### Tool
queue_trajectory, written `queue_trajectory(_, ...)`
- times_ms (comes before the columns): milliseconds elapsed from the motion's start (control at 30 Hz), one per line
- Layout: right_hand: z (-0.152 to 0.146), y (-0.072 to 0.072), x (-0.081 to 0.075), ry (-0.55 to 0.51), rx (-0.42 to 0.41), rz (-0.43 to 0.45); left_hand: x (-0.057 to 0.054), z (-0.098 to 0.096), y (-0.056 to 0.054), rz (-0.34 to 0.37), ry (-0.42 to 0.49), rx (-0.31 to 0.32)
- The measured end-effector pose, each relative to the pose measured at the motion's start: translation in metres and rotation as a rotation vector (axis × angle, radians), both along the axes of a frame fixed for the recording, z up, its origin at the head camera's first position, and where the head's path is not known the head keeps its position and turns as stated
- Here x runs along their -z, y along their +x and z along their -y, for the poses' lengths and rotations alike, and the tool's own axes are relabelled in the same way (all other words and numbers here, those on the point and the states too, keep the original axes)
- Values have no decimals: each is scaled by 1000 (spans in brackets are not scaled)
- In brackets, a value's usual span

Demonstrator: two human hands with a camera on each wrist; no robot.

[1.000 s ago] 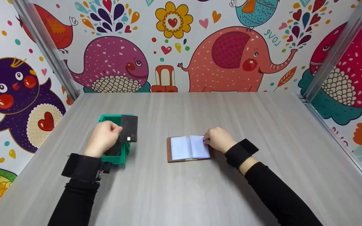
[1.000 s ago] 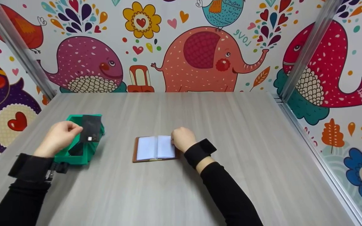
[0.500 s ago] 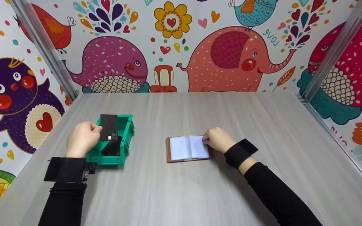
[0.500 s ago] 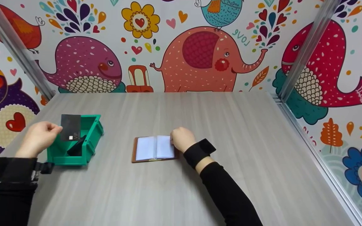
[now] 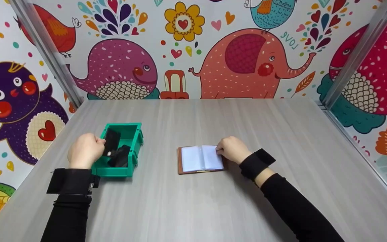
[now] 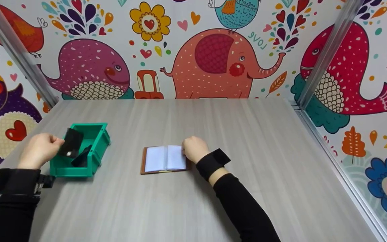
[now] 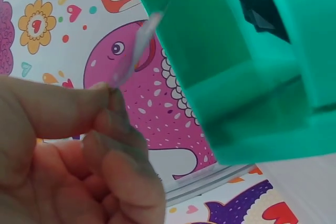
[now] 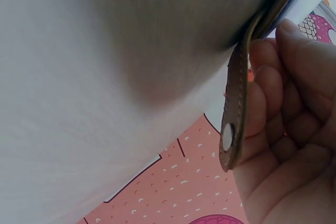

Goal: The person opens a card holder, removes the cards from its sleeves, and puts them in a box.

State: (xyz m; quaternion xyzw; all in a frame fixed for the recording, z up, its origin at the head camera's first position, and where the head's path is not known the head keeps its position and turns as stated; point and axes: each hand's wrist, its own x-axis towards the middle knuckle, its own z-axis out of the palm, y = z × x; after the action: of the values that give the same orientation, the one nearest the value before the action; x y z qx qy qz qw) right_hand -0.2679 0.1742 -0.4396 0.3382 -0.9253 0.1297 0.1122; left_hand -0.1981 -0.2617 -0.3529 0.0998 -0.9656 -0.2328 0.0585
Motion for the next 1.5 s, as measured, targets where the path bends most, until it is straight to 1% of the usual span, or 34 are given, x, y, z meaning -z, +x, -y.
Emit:
queue_trajectory(267, 1, 0, -1, 7, 5, 2, 2, 2, 1, -9, 6, -22)
queue_trajectory(400, 1, 1, -1, 11, 8, 7, 1, -3, 2, -16, 16, -12)
queue_trajectory(533, 2, 1, -1, 10, 8, 10, 0, -15, 4, -59, 28, 25)
queue_trajectory(633, 2, 1, -1, 12, 13, 12, 2, -30, 5, -111, 52, 83)
queue_trajectory(733, 2, 1, -1, 18, 16, 9, 6, -50, 4, -160, 66, 149)
queue_trajectory(833, 1, 1, -1, 22, 10, -4, 13, -73, 2, -195, 65, 193)
queue_trajectory(900, 1, 1, -1, 24, 4, -15, 17, -87, -1, -209, 63, 208)
queue_trajectory(967, 1, 1, -1, 20, -3, -21, 21, -100, -5, -204, 62, 219)
queue_trajectory(1200, 0, 1, 0, 16, -14, -37, 32, -140, -17, -120, 71, 245)
queue_trajectory(1333, 1, 0, 0, 13, -8, -36, 43, -157, -22, -113, 36, 276)
queue_trajectory(1500, 1, 0, 0, 15, 1, -26, 55, -174, -24, -90, -26, 335)
